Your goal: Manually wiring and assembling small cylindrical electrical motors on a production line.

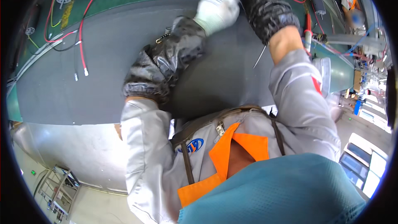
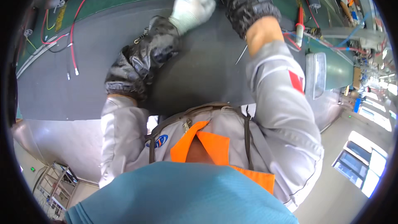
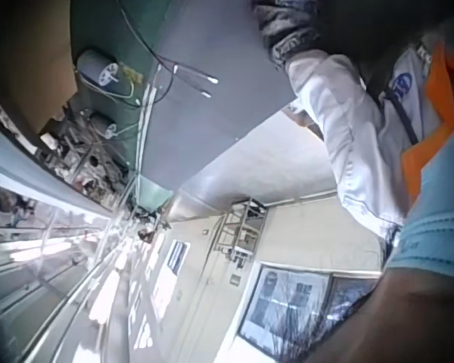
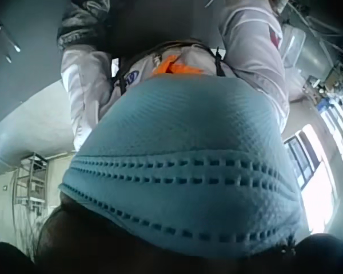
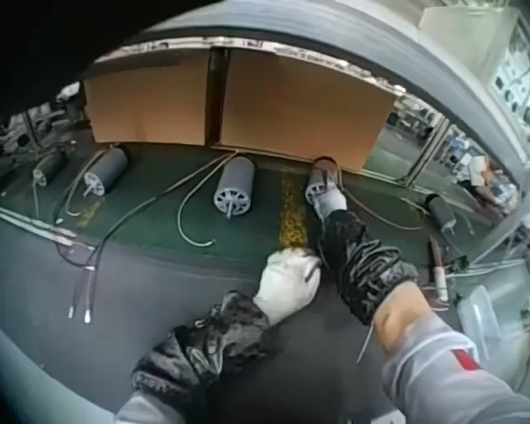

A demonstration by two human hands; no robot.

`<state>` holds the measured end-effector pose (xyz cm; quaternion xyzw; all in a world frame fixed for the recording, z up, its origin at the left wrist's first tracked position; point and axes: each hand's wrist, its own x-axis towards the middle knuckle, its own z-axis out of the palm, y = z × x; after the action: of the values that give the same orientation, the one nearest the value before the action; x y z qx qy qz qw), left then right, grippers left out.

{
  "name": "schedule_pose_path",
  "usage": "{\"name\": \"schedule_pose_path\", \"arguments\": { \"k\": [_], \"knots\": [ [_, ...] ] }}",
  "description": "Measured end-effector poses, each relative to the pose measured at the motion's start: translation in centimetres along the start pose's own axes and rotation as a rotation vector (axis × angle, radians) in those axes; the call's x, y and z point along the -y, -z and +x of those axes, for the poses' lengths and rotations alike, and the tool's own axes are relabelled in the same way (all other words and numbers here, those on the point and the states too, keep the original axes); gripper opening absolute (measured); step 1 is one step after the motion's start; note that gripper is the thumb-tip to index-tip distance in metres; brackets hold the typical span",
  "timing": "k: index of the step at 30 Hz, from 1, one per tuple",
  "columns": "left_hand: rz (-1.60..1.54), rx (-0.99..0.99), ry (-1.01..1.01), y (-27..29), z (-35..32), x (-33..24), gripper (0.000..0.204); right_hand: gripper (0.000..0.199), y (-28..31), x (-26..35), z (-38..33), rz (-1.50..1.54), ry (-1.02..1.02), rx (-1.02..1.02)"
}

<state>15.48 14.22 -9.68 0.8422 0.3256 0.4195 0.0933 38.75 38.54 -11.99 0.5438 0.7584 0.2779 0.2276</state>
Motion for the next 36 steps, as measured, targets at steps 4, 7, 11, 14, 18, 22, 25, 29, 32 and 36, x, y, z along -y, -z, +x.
{"name": "schedule_pose_path", "arguments": {
  "k": [4,7,11,14,18,22,25,29,32,36],
  "knots": [
    [-0.019,-0.326,0.142,1.5,0.6,4.1,0.033,0.028,-3.0,1.2,-6.3,0.71,-0.32,-0.338],
    [0.089,-0.358,0.19,6.6,-4.2,5.7,0.042,0.066,14.9,12.7,-18.5,1.418,-0.415,-0.216],
    [-0.018,-0.134,-0.083,7.3,-2.9,1.2,0.057,0.064,23.0,13.1,-33.2,1.717,-0.171,-0.022],
    [-0.054,0.062,-0.117,10.0,-5.2,-2.8,0.059,0.064,22.9,12.6,-39.0,1.126,-0.141,-0.663],
    [-0.103,0.037,-0.133,11.5,-9.8,-3.2,0.064,0.064,23.2,12.7,-35.9,0.78,-0.011,-0.449],
    [-0.093,-0.094,0.106,13.7,-10.1,-4.9,0.043,0.031,23.4,7.4,-33.6,0.751,-0.139,0.003],
    [-1.178,0.765,1.06,19.5,-11.0,-2.0,0.056,0.017,29.8,8.0,-35.4,1.195,0.01,-0.346],
    [-0.717,0.924,1.238,20.6,-6.0,-5.0,0.057,0.019,30.8,16.3,-37.0,1.193,0.429,-0.753],
    [-0.426,0.661,0.476,18.6,-7.8,-2.8,0.066,0.021,29.2,16.3,-39.2,1.233,0.491,-0.792],
    [-0.115,0.496,0.985,17.4,-9.6,-4.5,0.071,0.025,24.9,14.7,-40.4,1.255,0.604,-0.825]
  ]
}}
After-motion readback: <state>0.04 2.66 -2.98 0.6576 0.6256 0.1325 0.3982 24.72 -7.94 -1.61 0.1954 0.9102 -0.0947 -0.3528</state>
